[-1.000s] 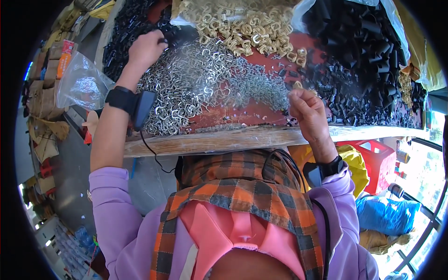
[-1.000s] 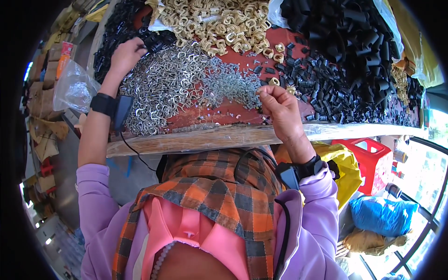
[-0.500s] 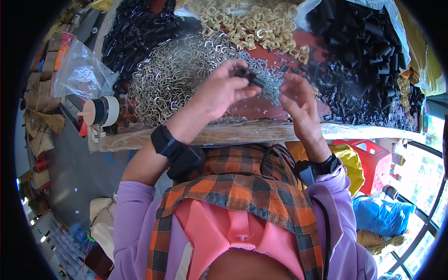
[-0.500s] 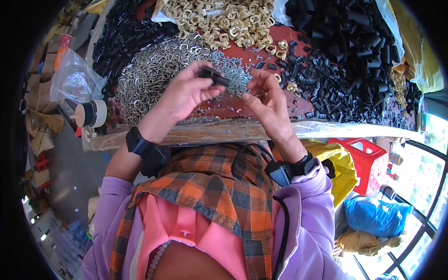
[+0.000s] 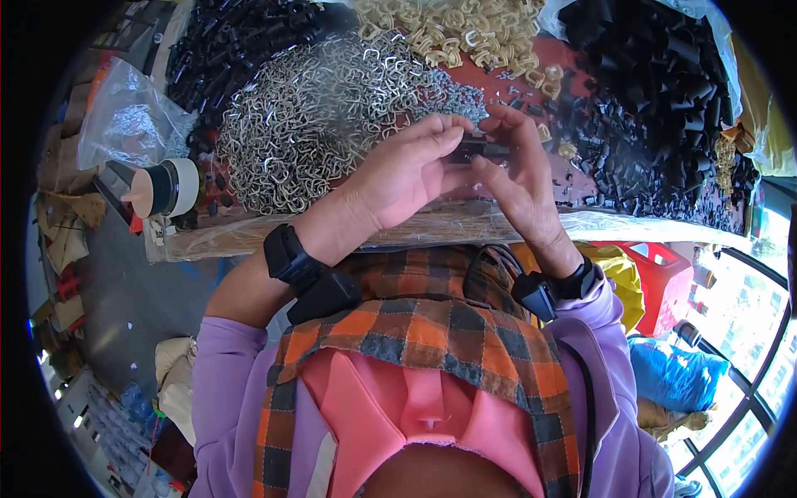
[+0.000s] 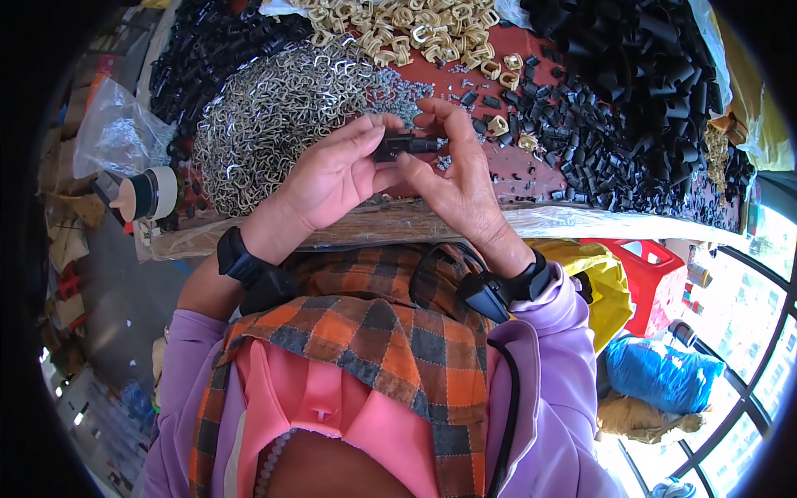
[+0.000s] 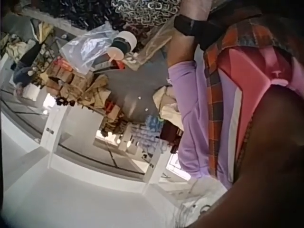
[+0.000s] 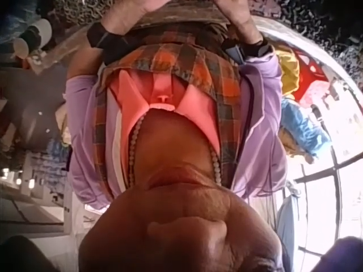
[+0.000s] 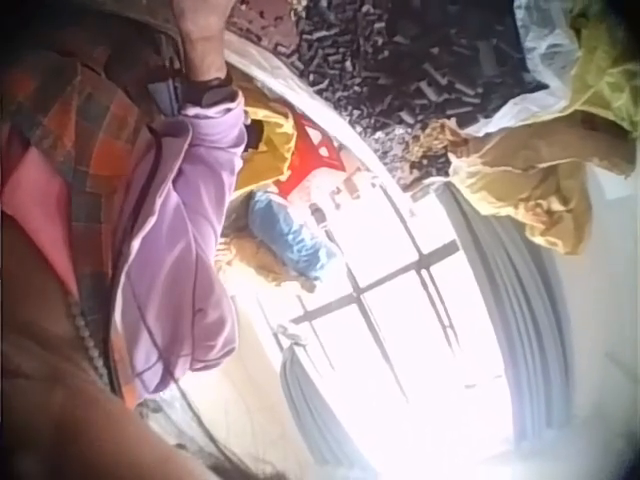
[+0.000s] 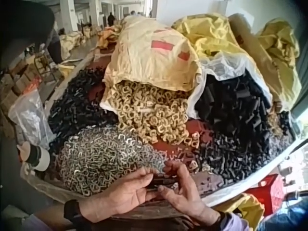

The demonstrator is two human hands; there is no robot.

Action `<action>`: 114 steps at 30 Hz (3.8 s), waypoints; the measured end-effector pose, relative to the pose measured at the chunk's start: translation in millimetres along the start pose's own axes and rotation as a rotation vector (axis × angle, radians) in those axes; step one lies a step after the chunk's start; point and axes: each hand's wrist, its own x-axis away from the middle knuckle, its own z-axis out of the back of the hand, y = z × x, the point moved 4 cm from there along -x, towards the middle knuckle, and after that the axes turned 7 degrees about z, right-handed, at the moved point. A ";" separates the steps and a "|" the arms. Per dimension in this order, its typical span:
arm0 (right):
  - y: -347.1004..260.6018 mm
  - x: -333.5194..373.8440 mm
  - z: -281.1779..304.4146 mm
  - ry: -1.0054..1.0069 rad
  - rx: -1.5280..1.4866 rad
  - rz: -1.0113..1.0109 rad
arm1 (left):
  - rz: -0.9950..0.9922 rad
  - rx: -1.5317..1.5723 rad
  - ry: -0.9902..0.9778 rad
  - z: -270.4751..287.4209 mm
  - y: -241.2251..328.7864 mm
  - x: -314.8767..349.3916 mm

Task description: Assembling small metal rings onto black plastic components at a factory workstation.

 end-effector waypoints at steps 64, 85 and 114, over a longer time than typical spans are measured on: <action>-11.2 -4.9 45.5 -0.149 0.508 0.331 | 0.188 -0.108 0.066 31.9 -7.6 19.8; -17.9 11.1 -21.3 -0.398 0.370 0.184 | 0.119 -0.066 0.154 38.5 -13.4 27.8; -20.1 4.0 -33.4 -0.566 0.506 0.435 | 0.128 0.005 0.228 51.6 -9.2 45.2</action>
